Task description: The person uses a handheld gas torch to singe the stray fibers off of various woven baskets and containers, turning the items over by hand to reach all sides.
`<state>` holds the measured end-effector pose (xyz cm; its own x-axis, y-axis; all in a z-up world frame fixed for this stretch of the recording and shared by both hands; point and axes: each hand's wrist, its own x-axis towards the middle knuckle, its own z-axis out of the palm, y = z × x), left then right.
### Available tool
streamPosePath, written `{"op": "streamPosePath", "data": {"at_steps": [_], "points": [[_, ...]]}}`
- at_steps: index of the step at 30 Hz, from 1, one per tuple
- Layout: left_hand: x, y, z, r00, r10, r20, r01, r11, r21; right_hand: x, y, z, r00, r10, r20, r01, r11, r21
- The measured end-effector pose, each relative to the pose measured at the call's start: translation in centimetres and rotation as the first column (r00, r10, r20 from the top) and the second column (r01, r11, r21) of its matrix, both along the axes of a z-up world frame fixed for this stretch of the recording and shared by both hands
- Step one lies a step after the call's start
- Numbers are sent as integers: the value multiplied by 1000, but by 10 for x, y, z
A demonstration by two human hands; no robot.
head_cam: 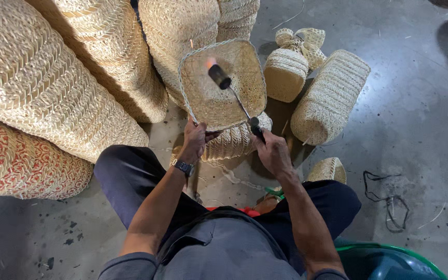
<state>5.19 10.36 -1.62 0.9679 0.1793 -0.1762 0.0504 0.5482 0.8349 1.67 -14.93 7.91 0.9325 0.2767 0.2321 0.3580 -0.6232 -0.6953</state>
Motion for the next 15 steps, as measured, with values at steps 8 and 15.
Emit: {"op": "streamPosePath", "data": {"at_steps": [8,15], "points": [[11,5,-28,1000,20,-4,-20,999,39,-4,4,27,997,-1,81,4,999,-44],[5,11,-21,999,4,32,-7,996,84,-5,2,37,993,102,61,-101,995,-18]]}}
